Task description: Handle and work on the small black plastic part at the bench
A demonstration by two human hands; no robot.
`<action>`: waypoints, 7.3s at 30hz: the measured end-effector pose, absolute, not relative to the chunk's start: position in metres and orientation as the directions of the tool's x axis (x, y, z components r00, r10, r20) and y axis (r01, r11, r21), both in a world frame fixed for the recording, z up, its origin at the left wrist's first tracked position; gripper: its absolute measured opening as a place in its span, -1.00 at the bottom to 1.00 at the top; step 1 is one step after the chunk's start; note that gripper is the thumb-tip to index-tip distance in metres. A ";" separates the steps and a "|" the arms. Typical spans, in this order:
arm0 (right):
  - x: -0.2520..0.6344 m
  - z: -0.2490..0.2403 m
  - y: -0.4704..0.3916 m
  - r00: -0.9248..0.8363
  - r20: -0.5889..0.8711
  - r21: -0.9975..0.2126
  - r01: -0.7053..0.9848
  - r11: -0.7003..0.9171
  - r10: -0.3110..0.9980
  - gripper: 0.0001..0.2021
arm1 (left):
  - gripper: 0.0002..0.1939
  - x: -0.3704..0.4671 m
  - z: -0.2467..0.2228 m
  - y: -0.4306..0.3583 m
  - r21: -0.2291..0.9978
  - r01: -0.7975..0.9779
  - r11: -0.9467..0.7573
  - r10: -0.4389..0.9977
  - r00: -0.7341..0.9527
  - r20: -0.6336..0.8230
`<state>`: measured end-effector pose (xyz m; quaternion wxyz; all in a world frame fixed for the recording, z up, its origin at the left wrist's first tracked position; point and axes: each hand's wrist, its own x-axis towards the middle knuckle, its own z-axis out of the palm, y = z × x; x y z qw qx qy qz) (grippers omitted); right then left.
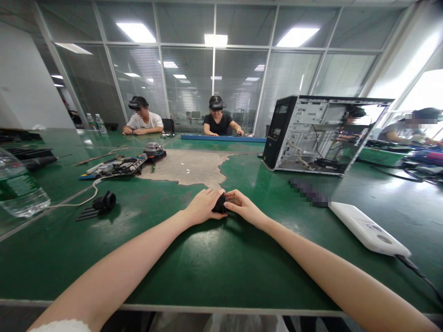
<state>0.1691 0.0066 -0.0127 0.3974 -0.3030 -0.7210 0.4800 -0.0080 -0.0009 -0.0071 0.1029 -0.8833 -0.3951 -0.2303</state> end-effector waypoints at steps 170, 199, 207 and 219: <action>0.170 -0.013 0.005 -0.514 0.280 -0.935 0.047 0.352 0.811 -0.74 | -0.32 -0.008 -0.008 0.000 -0.007 0.740 -0.673 0.642 0.588 0.492; 0.169 -0.014 0.008 -0.478 0.239 -0.949 0.069 0.308 0.845 -0.70 | -0.33 -0.008 -0.007 -0.001 -0.015 0.744 -0.669 0.646 0.591 0.483; 0.171 -0.009 0.005 -0.571 0.307 -0.931 -0.013 0.366 0.761 -0.72 | -0.34 -0.007 -0.007 -0.001 -0.001 0.746 -0.666 0.652 0.583 0.484; 0.169 -0.013 0.007 -0.469 0.237 -0.949 0.075 0.306 0.851 -0.67 | -0.34 -0.008 -0.007 -0.001 0.001 0.737 -0.676 0.646 0.591 0.484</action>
